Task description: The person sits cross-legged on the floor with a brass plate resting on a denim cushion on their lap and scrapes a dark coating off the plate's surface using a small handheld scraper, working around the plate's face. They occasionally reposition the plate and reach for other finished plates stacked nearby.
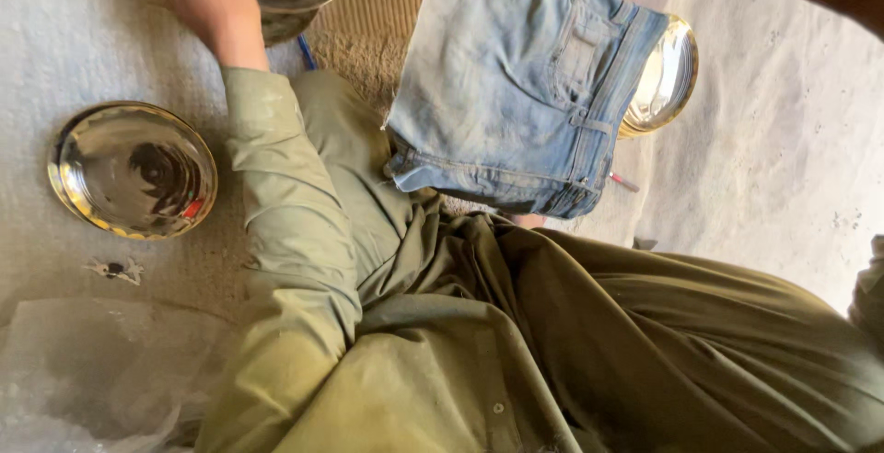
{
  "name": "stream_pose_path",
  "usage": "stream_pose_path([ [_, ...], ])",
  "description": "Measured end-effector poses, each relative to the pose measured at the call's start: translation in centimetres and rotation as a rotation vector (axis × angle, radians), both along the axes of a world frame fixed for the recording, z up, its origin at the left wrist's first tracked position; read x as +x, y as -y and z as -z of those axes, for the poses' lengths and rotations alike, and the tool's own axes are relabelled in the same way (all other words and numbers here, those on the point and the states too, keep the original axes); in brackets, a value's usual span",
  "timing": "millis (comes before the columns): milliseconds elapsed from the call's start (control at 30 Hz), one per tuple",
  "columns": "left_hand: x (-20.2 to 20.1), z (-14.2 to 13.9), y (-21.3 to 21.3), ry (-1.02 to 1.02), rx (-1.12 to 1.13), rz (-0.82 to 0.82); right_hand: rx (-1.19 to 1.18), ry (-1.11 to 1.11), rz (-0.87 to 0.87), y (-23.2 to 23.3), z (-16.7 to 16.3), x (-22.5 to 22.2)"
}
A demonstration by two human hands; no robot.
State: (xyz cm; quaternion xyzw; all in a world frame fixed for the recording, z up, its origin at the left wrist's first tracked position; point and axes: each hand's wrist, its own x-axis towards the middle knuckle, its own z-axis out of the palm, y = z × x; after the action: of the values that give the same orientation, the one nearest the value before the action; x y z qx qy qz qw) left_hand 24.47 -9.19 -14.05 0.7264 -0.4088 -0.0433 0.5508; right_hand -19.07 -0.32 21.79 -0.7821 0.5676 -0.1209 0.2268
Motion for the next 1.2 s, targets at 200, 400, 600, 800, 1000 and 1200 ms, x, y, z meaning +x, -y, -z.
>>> stream_pose_path([
  [200,0.1,0.1,-1.6,-0.028,0.375,-0.108,0.003,0.081,0.006,0.2,0.3,-0.9],
  [400,-4.0,-3.4,-1.2,0.269,0.694,0.065,0.007,0.122,0.012,0.3,0.4,-1.5],
  [600,-6.8,-3.3,-0.2,0.458,0.72,0.454,-0.002,0.139,0.035,-1.3,0.2,-2.0],
  [800,-4.3,-1.7,-1.4,0.271,0.636,0.347,-0.045,0.239,0.096,-3.1,-0.9,-4.1],
  [1000,-8.3,-13.1,-4.8,-0.051,-0.192,0.519,-0.165,0.407,0.235,-5.1,-1.7,-8.6],
  [1200,-16.7,-28.3,-17.2,-0.587,-0.449,1.289,-0.278,0.552,0.383,-5.4,2.5,-14.1],
])
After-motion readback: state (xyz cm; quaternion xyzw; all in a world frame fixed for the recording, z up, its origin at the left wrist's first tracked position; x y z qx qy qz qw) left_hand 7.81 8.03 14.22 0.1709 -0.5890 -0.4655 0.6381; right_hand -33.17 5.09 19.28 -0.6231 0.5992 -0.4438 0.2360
